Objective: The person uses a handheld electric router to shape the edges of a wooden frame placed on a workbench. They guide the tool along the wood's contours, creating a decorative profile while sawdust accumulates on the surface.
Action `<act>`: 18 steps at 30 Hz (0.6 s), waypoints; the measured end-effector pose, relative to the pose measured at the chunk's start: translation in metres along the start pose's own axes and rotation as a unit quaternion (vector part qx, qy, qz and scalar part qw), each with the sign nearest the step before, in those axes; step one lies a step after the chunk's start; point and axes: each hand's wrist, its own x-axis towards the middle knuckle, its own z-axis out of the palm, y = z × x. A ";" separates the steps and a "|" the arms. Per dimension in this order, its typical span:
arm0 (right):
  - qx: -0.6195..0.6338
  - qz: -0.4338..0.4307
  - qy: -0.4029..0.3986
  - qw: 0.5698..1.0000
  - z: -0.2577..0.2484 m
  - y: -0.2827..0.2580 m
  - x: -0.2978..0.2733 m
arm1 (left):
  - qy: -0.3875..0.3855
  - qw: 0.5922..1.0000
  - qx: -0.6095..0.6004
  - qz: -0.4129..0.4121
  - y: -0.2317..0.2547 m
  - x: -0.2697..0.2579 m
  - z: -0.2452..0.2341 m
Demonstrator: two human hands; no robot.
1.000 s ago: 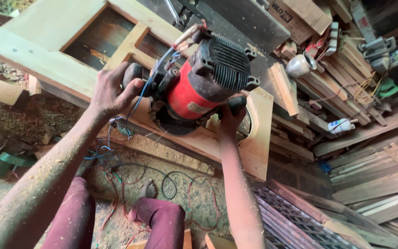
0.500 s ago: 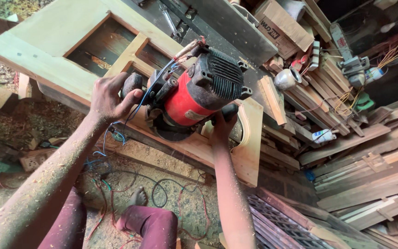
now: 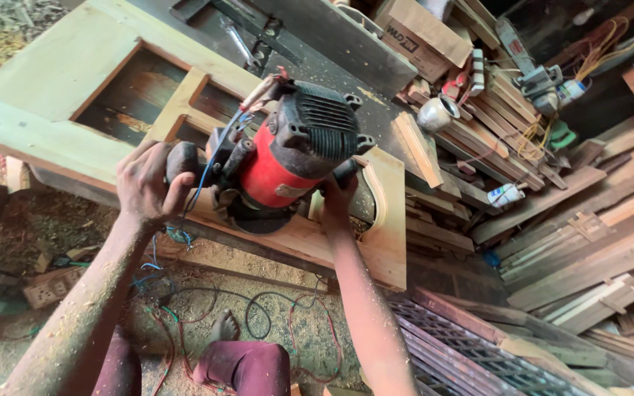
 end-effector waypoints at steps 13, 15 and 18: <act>-0.014 -0.027 -0.035 0.999 0.010 0.003 -0.002 | 0.035 0.999 -0.025 0.001 -0.004 0.002 -0.001; -0.031 -0.015 -0.001 0.999 0.016 -0.001 -0.003 | 0.042 0.999 -0.020 -0.005 -0.003 0.002 -0.001; 0.004 -0.004 -0.031 0.999 0.023 -0.011 -0.010 | 0.050 0.998 -0.015 -0.020 -0.006 0.001 0.000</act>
